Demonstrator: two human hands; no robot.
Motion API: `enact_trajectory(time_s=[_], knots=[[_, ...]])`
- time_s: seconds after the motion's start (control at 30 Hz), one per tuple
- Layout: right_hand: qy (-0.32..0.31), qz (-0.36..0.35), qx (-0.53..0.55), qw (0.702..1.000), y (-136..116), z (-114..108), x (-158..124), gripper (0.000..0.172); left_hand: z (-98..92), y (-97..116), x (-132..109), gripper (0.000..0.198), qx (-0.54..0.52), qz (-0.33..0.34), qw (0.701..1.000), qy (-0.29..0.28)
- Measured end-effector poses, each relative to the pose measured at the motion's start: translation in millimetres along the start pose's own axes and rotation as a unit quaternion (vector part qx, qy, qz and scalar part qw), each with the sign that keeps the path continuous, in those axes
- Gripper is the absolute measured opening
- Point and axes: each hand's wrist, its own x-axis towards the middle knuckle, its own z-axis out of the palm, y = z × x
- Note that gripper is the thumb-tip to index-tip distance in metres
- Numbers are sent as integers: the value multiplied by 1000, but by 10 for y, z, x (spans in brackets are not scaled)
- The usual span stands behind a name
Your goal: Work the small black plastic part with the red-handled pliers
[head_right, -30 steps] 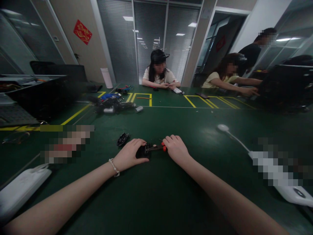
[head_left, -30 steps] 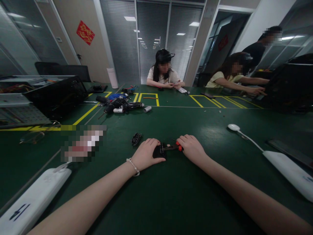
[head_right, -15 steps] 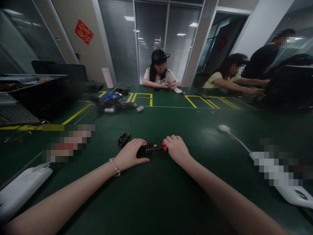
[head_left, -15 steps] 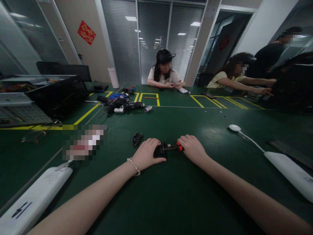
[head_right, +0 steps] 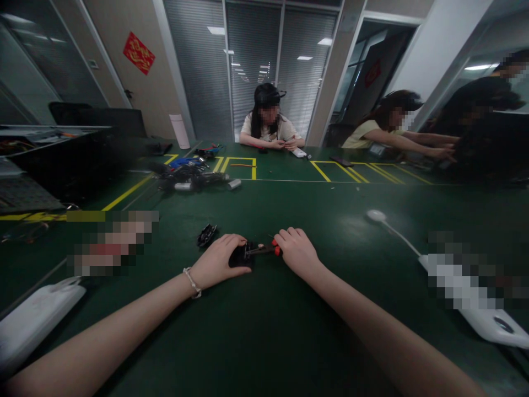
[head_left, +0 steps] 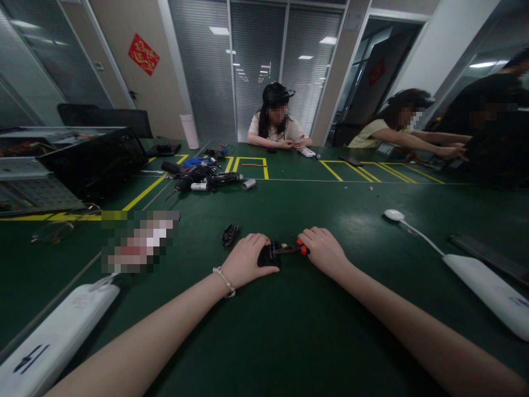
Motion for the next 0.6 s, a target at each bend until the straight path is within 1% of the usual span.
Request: enact_trajectory(time_s=[0.23,0.6], knots=[[-4,3,2,1000,-12,-28,7,28,-8,7,-4,53,3,-3,1000,-5],[-2,4,0,1000,4,5,2,28,-1,1,-9,54,7,-2,1000,-1]])
